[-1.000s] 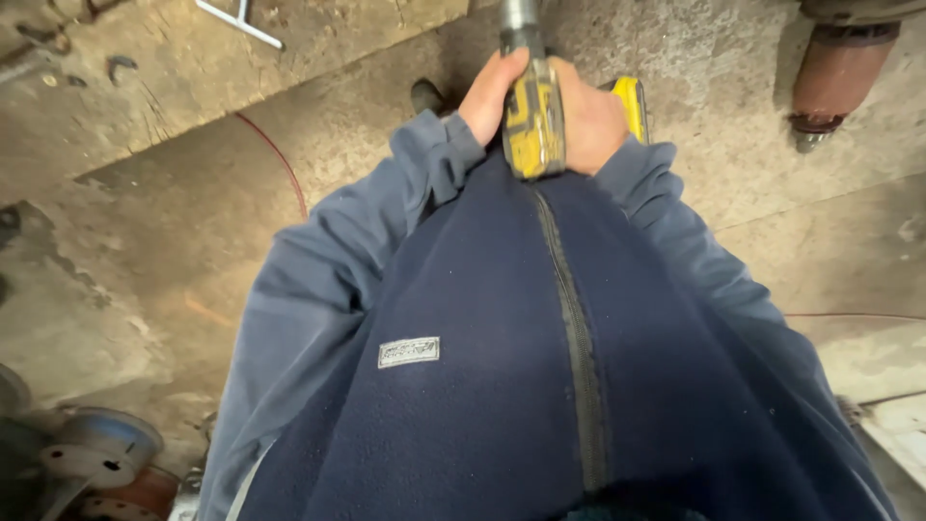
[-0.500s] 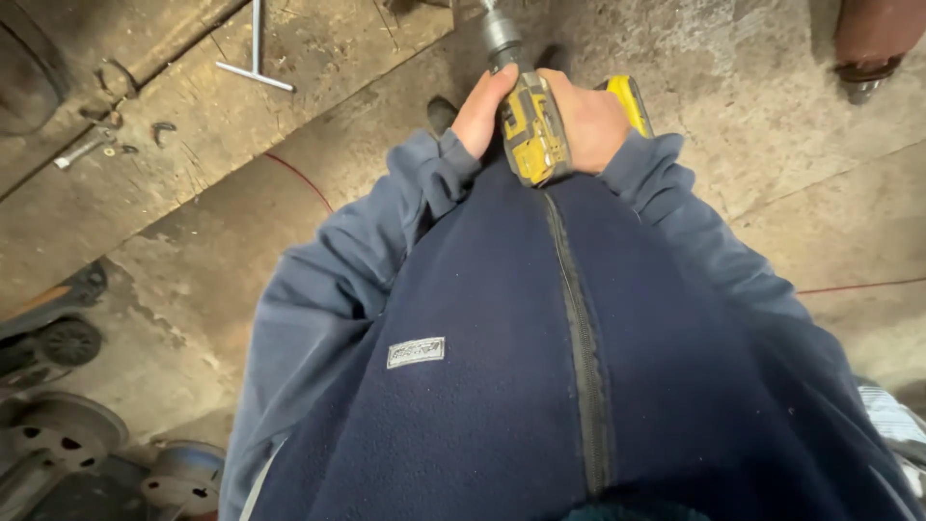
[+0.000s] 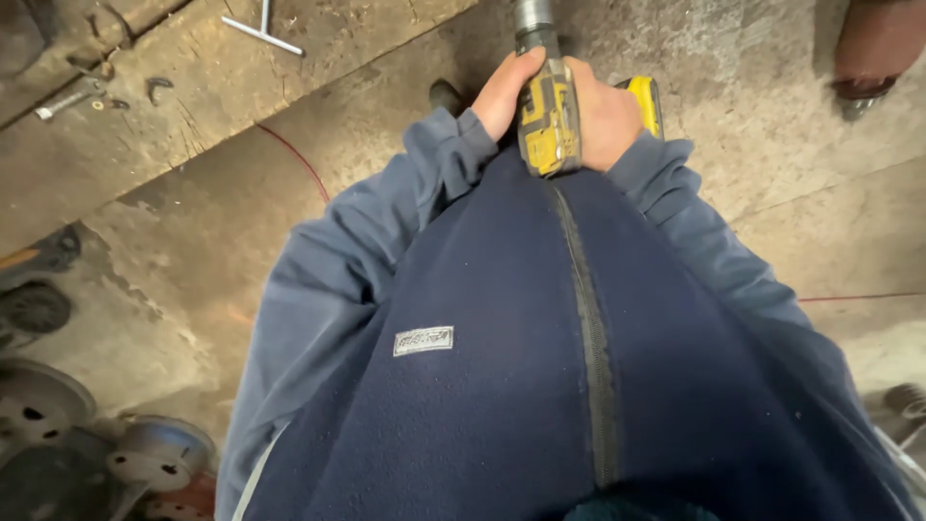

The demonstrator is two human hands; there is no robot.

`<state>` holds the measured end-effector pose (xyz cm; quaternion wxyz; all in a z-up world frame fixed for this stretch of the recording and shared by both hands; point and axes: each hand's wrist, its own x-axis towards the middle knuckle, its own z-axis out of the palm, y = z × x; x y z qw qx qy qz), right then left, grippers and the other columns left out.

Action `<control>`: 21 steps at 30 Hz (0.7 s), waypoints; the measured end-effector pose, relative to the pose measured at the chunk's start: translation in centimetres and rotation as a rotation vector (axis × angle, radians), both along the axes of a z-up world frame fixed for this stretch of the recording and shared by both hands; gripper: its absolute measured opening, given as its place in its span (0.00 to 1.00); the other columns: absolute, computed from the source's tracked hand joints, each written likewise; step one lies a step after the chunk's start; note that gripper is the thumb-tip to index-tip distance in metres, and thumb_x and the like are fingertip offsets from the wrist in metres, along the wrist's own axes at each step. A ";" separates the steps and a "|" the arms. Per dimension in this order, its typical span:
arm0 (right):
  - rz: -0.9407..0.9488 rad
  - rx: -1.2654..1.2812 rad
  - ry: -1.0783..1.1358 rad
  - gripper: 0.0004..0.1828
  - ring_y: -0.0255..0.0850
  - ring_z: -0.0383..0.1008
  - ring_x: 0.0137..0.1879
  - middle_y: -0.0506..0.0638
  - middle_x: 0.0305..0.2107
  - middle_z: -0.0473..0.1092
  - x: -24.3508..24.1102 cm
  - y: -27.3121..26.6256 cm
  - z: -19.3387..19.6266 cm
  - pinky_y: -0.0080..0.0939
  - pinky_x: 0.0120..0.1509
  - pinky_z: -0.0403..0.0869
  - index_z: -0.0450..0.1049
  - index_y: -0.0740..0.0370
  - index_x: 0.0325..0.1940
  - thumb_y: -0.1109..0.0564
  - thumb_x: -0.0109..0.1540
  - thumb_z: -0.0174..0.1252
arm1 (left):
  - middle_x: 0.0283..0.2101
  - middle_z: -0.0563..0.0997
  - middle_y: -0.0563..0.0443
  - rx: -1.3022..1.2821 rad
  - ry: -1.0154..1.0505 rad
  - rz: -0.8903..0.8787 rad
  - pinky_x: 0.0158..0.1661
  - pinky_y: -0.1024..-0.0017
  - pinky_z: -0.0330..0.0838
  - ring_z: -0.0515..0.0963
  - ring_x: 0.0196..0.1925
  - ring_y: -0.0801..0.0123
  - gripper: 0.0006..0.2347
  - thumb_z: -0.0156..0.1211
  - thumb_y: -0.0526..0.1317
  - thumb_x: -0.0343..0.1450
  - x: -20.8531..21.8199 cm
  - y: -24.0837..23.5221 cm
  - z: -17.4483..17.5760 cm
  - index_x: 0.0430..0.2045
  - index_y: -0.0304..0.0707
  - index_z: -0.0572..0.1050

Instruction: Using a power drill to work on a metal fan component of a motor.

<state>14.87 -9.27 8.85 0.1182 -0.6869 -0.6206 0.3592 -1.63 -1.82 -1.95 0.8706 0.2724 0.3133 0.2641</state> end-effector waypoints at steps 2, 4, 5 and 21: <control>0.048 0.080 0.002 0.29 0.62 0.78 0.37 0.60 0.40 0.77 0.0 0.2 0.0 0.54 0.38 0.73 0.63 0.62 0.68 0.55 0.64 0.60 | 0.36 0.75 0.52 0.030 -0.023 0.000 0.42 0.73 0.67 0.69 0.37 0.74 0.13 0.53 0.48 0.75 -0.4 0.0 0.5 0.39 0.36 0.72; -0.017 -0.087 0.064 0.28 0.59 0.78 0.40 0.55 0.41 0.76 -0.3 0.4 1.0 0.54 0.42 0.73 0.66 0.55 0.66 0.50 0.63 0.61 | 0.36 0.74 0.53 0.025 -0.020 -0.006 0.42 0.74 0.66 0.69 0.37 0.75 0.12 0.52 0.47 0.75 -0.7 -0.3 0.3 0.37 0.36 0.71; -0.014 -0.092 0.066 0.28 0.59 0.78 0.40 0.55 0.41 0.76 -0.5 0.1 0.8 0.54 0.42 0.73 0.66 0.55 0.66 0.50 0.63 0.61 | 0.36 0.74 0.53 0.021 -0.018 -0.002 0.42 0.74 0.66 0.69 0.37 0.75 0.12 0.52 0.47 0.75 -0.4 -0.4 -0.1 0.37 0.36 0.71; -0.074 -0.040 0.126 0.27 0.51 0.77 0.44 0.53 0.44 0.75 0.7 -1.2 1.2 0.46 0.46 0.73 0.65 0.57 0.66 0.54 0.63 0.61 | 0.43 0.80 0.46 0.435 0.400 -0.351 0.48 0.66 0.74 0.78 0.43 0.64 0.22 0.45 0.56 0.75 -3.2 3.2 6.2 0.49 0.35 0.71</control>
